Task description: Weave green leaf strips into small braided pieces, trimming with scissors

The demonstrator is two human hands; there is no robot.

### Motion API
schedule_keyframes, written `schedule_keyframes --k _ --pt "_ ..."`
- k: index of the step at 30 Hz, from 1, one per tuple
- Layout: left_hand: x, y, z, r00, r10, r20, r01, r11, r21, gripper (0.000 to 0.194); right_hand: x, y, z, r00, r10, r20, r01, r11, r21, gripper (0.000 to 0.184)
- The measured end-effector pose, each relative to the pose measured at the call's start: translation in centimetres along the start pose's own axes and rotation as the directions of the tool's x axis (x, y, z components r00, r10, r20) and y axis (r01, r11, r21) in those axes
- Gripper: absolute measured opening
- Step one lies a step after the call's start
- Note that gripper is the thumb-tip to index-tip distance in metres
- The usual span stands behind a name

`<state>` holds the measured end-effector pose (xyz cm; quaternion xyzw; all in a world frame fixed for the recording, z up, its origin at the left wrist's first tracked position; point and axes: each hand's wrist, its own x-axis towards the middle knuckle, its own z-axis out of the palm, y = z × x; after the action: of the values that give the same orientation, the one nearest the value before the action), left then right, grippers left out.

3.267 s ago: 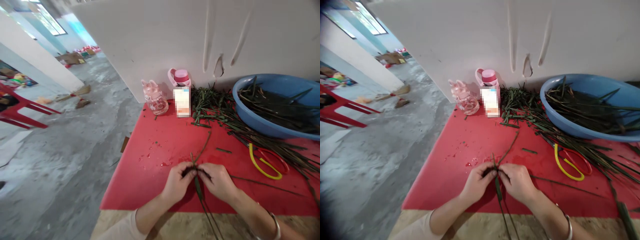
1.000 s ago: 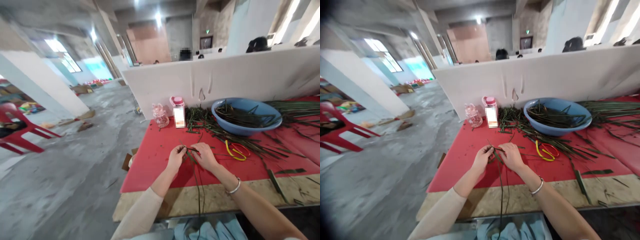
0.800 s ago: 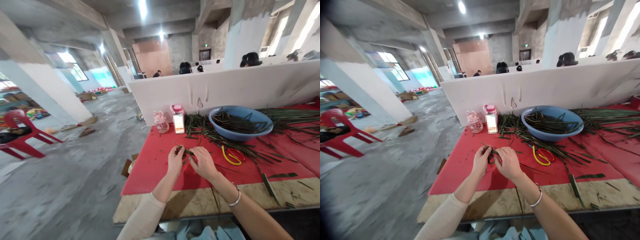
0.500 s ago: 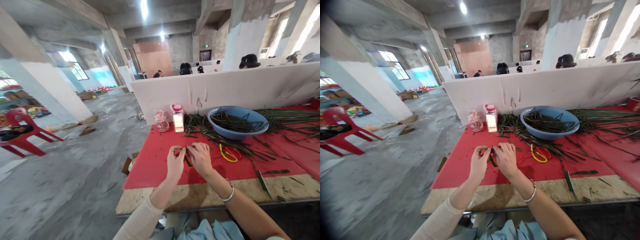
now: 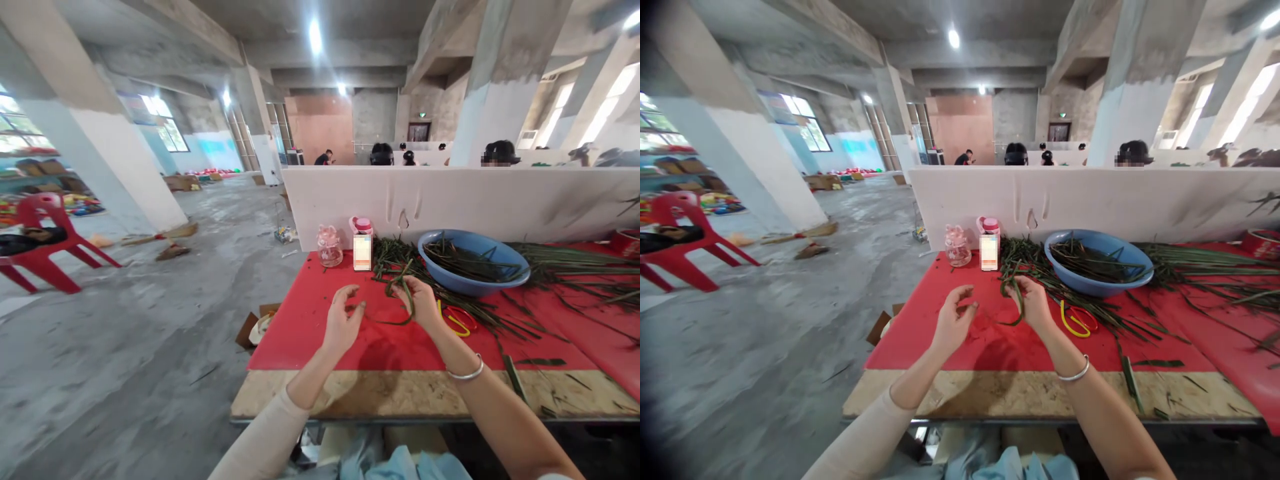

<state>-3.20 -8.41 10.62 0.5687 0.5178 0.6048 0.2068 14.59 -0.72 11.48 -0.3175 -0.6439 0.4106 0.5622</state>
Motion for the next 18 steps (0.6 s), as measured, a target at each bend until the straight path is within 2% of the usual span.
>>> schedule_keyframes --k 3,7,11,13,15,18 --pt "-0.1 -1.6 -0.3 1.000 0.015 0.008 -0.016 0.994 0.110 0.038 1.5 -2.5 -1.3 0.999 -0.023 -0.025 0.024 0.998 0.062 0.027" --pt "-1.0 -3.7 -0.7 0.999 0.028 0.043 -0.035 0.986 0.160 0.037 3.1 -7.2 -3.2 0.991 -0.132 -0.017 0.131 0.991 -0.027 0.026" --pt "-1.7 -4.2 -1.1 1.000 0.002 -0.009 -0.001 0.992 0.124 0.034 3.7 -10.3 -2.9 0.972 -0.234 -0.026 0.234 0.972 -0.006 0.025" --pt "-1.5 -3.5 -1.3 0.999 0.002 -0.041 0.000 0.998 0.066 0.035 3.6 -10.3 -1.8 0.970 -0.243 -0.006 0.243 0.970 0.018 0.024" --pt "-1.1 -2.7 -1.5 0.998 0.055 -0.022 -0.054 0.997 0.052 0.043 3.4 -9.4 -0.5 0.978 -0.204 0.032 0.203 0.978 0.044 0.023" --pt "-0.5 -1.8 -2.0 0.990 0.141 -0.002 -0.136 0.960 0.244 0.065 3.0 -6.8 0.7 0.991 -0.077 0.111 0.061 0.988 0.139 0.027"
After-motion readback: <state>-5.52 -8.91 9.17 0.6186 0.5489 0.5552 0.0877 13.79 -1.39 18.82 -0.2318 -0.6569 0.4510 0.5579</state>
